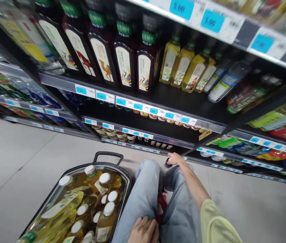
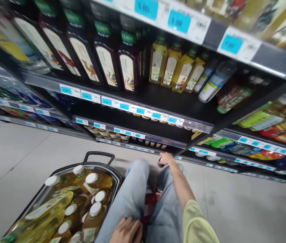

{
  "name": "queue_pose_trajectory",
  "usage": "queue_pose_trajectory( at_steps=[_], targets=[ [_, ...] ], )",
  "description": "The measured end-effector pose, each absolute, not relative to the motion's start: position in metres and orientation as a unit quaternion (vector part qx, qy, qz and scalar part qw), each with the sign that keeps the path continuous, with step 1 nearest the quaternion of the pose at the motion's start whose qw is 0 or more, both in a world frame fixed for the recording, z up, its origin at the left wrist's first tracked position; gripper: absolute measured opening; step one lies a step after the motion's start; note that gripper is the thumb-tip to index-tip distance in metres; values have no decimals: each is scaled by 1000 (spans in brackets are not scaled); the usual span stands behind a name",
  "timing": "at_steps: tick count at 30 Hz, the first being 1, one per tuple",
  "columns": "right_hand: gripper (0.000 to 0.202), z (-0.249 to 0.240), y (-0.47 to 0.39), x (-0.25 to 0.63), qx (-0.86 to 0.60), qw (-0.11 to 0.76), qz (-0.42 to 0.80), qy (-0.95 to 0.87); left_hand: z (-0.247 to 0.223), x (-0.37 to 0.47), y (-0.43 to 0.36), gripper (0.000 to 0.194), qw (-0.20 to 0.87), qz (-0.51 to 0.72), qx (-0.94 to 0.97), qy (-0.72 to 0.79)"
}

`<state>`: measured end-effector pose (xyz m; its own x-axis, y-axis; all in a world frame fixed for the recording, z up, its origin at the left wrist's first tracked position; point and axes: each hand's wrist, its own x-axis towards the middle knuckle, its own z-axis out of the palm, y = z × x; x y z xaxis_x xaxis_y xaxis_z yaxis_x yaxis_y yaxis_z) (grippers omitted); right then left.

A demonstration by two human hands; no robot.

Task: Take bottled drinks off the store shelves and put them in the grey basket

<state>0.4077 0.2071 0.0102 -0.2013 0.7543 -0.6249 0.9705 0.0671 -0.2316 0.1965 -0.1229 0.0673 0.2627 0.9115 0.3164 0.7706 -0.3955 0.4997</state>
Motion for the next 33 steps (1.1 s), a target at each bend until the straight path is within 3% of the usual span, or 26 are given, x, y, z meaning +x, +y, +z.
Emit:
queue_pose_trajectory(
  at_steps=[5, 9, 13, 15, 18, 23, 33],
  targets=[
    [23, 62, 124, 398, 610, 18, -331, 720, 67, 187, -129, 23, 142, 298, 742, 584],
    [19, 103, 59, 408, 599, -83, -357, 712, 67, 187, -118, 13, 251, 367, 633, 634],
    [24, 138, 7, 426, 553, -253, -458, 648, 72, 194, -93, 74, 322, 427, 573, 621],
    [29, 147, -12, 436, 533, -355, -507, 576, 72, 200, -86, 86, 387, 397, 585, 592],
    [34, 145, -30, 441, 549, -443, -544, 454, 65, 211, -92, 85, 555, 315, 589, 495],
    [34, 111, -37, 426, 597, -516, -508, 345, 41, 229, -112, 75, 722, 271, 471, 427],
    [49, 87, -24, 421, 579, -526, -545, 302, 44, 224, -108, 84, 738, 317, 458, 382]
  ],
)
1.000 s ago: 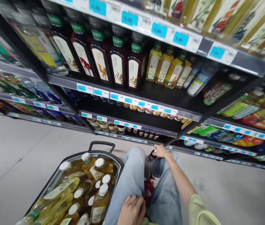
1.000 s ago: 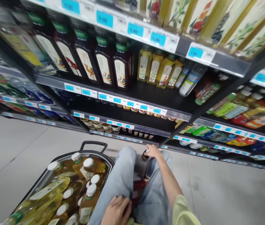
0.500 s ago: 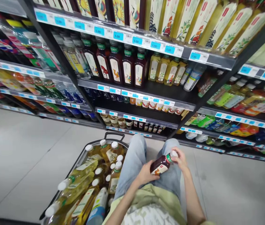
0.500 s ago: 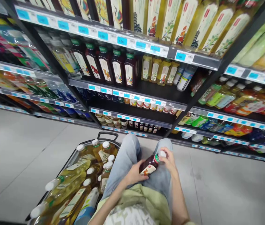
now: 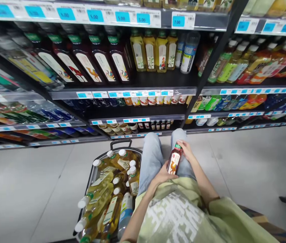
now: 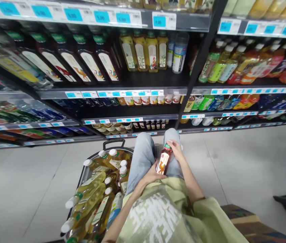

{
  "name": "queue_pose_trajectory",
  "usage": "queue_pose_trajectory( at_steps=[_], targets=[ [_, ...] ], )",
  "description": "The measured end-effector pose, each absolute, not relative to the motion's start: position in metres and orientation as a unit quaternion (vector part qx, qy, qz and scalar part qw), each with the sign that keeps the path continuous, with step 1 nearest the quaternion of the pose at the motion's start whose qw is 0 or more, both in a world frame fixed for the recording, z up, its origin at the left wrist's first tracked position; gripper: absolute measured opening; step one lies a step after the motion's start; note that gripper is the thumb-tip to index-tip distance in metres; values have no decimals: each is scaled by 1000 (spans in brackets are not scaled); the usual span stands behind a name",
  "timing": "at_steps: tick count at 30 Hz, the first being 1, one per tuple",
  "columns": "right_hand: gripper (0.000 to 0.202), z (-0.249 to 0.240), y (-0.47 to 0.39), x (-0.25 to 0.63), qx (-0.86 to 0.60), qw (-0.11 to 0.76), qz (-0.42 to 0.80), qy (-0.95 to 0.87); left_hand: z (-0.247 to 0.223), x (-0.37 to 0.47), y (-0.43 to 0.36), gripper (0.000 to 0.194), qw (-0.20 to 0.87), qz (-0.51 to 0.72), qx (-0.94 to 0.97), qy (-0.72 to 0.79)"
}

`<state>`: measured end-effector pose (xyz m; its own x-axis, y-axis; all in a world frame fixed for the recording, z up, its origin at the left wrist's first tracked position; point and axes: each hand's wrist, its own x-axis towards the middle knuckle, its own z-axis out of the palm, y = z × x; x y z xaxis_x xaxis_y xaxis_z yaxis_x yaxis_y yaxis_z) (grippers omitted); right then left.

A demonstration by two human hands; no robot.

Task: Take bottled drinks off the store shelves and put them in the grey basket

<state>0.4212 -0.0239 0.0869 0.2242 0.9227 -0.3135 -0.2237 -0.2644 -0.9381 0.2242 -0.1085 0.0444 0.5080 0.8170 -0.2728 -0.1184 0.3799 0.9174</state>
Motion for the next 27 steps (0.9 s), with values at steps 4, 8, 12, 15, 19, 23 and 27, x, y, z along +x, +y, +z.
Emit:
queue_pose_trajectory(
  at_steps=[4, 8, 12, 15, 19, 23, 27],
  targets=[
    [52, 84, -23, 419, -570, 545, 544, -286, 40, 217, -110, 98, 720, 305, 513, 354],
    [52, 79, -22, 421, -570, 574, 525, -265, 33, 216, -107, 119, 683, 342, 550, 338],
    [46, 80, -24, 429, -571, 599, 503, -249, 36, 216, -104, 118, 616, 358, 593, 374],
    [44, 82, -27, 435, -574, 615, 483, -244, 39, 218, -104, 111, 597, 358, 602, 391],
    [42, 82, -30, 444, -587, 624, 460, -236, 39, 222, -104, 112, 645, 359, 546, 397],
    [44, 85, -33, 453, -600, 610, 467, -222, 41, 222, -102, 108, 737, 351, 457, 353],
    [45, 89, -38, 457, -606, 583, 494, -220, 40, 220, -99, 85, 750, 360, 417, 367]
  ],
)
